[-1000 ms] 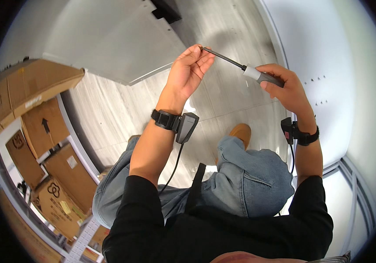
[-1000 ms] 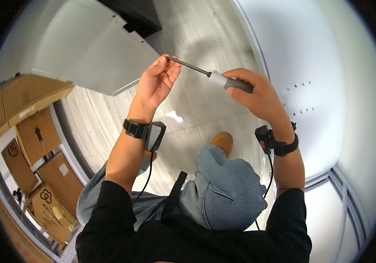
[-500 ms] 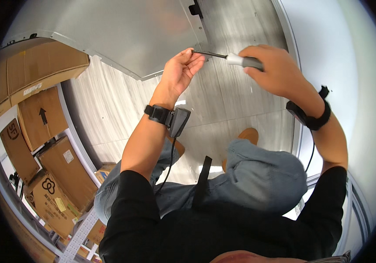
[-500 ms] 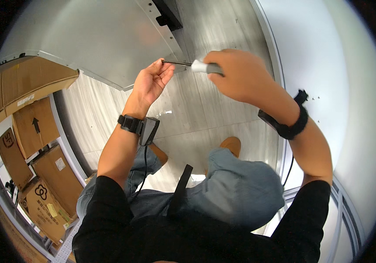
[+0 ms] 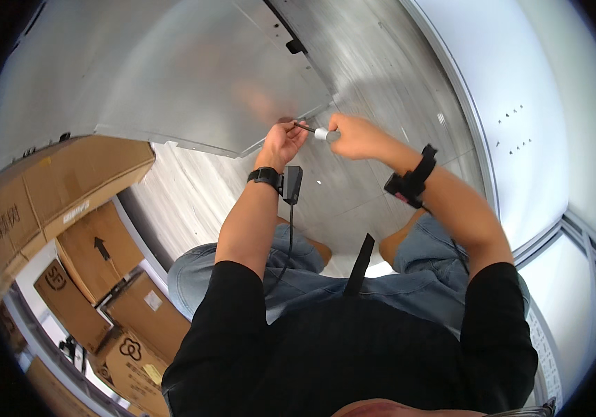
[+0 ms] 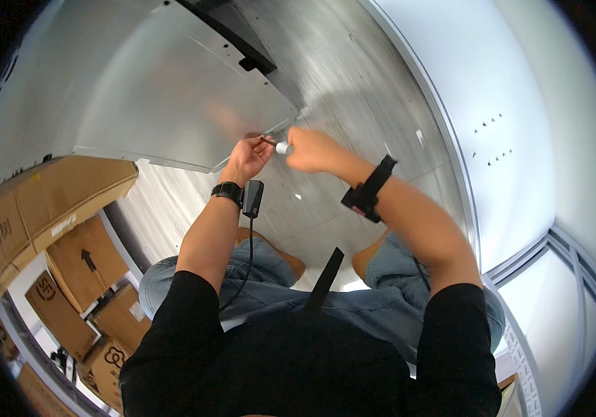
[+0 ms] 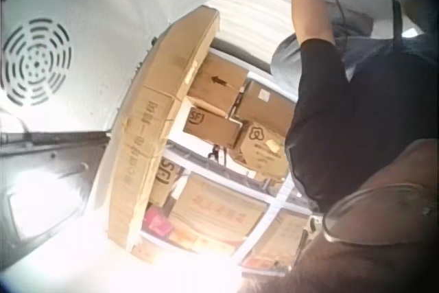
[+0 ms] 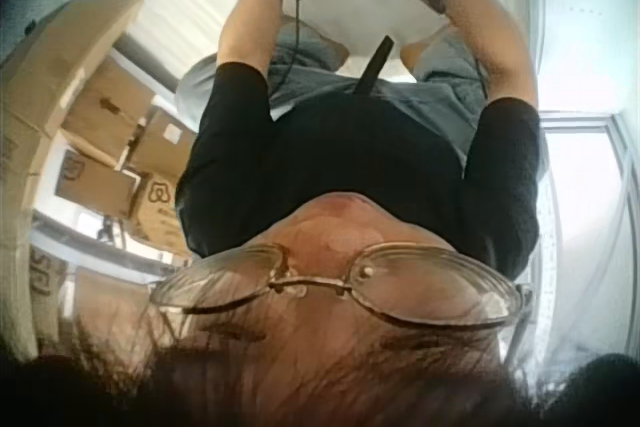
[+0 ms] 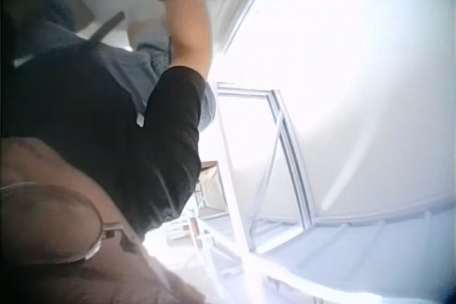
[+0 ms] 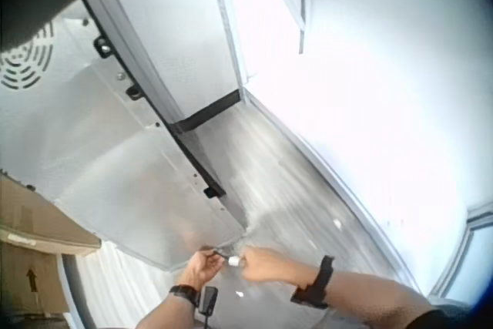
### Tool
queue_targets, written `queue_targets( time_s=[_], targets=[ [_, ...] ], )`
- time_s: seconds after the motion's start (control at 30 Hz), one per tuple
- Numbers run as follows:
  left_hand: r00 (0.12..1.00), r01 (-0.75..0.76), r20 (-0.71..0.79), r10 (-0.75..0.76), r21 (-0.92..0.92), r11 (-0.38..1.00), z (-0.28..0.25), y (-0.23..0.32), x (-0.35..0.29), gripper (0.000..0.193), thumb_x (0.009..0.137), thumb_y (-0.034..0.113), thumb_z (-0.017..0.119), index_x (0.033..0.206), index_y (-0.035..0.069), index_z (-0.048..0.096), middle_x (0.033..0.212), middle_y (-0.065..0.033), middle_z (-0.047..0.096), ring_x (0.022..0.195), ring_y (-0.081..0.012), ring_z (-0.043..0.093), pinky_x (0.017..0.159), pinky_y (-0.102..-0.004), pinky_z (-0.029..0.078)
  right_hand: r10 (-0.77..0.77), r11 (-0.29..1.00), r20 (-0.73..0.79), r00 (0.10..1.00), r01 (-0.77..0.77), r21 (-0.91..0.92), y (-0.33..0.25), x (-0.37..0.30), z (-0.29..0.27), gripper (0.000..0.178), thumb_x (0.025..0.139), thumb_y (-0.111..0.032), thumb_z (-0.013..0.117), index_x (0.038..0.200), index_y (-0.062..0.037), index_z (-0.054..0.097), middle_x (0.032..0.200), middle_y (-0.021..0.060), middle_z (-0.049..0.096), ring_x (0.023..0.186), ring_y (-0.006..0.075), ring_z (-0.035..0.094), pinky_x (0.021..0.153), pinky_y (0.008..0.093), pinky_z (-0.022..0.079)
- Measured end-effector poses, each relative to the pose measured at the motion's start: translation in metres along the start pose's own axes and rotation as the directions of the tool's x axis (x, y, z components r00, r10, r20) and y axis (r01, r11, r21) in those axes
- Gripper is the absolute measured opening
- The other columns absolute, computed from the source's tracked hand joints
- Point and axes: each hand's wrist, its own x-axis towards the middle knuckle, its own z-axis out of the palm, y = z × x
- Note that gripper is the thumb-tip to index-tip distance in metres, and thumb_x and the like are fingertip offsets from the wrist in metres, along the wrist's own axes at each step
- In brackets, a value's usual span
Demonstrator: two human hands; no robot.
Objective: The person uses a screwdriver to fasten screws into the back panel of a black electronic device. They repeatedly insert screws and tighten them to secure the metal casing.
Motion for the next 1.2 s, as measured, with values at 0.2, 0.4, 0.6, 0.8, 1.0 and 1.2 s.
queue_targets(
  time_s=[0.2,0.4,0.6,0.8,1.0,1.2],
  targets=[
    [0.992,-0.123,0.041,0.116,0.266,0.956,-0.001,0.028,0.049,0.014,0.097,0.010,0.044,0.104,0.001,0.053,0.091,-0.0097,0.063,0.084,-0.0221,0.064,0.071,-0.0304,0.057,0.138,0.911,-0.123,0.983,-0.077,0.405,0.037,0.018,0.058,0.038,0.076,-0.018,0.065,0.110,-0.0061,0.054,0.074,0.0102,0.062,0.065,0.0229,0.060,0.061,0.0364,0.045],
    [0.982,-0.188,0.064,0.177,0.379,0.906,0.012,0.062,0.077,0.012,0.096,0.011,0.046,0.101,0.003,0.054,0.088,-0.0094,0.064,0.078,-0.0212,0.063,0.067,-0.0301,0.054,0.231,0.722,-0.153,0.961,-0.063,0.689,0.045,0.045,0.092,0.035,0.086,-0.013,0.063,0.118,-0.0079,0.053,0.094,0.0066,0.061,0.072,0.0122,0.059,0.060,0.0278,0.046],
    [0.954,-0.286,0.070,0.290,0.492,0.822,0.038,0.070,0.095,0.019,0.096,0.010,0.047,0.113,0.002,0.049,0.091,-0.0105,0.063,0.077,-0.0196,0.060,0.066,-0.0291,0.049,0.342,0.576,-0.225,0.912,-0.015,0.817,0.048,0.065,0.120,0.042,0.087,-0.022,0.064,0.121,-0.0028,0.049,0.103,0.0117,0.062,0.076,0.0182,0.062,0.065,0.0335,0.048],
    [0.936,-0.339,0.082,0.342,0.472,0.814,0.043,0.065,0.108,0.022,0.097,0.010,0.046,0.118,0.001,0.048,0.093,-0.0107,0.064,0.078,-0.0186,0.061,0.065,-0.0278,0.047,0.361,0.531,-0.215,0.907,-0.010,0.847,0.049,0.077,0.128,0.036,0.089,-0.018,0.061,0.119,-0.0021,0.048,0.097,0.0077,0.059,0.074,0.0133,0.059,0.055,0.0292,0.049],
    [0.912,-0.400,0.100,0.399,0.441,0.804,0.036,0.063,0.118,0.013,0.098,0.009,0.047,0.106,0.002,0.055,0.090,-0.0089,0.066,0.074,-0.0162,0.062,0.061,-0.0250,0.047,0.403,0.509,-0.273,0.874,0.034,0.860,0.049,0.087,0.138,0.037,0.087,-0.019,0.066,0.116,-0.0008,0.053,0.085,0.0095,0.060,0.059,0.0160,0.056,0.054,0.0321,0.045],
    [0.864,-0.468,0.032,0.503,0.422,0.776,0.043,0.053,0.119,0.009,0.096,0.010,0.053,0.097,0.004,0.059,0.090,-0.0085,0.067,0.071,-0.0149,0.063,0.057,-0.0218,0.046,0.450,0.473,-0.255,0.856,0.014,0.881,0.045,0.096,0.143,0.034,0.087,-0.017,0.065,0.116,-0.0031,0.054,0.089,0.0095,0.061,0.062,0.0159,0.057,0.054,0.0317,0.045]
  ],
)
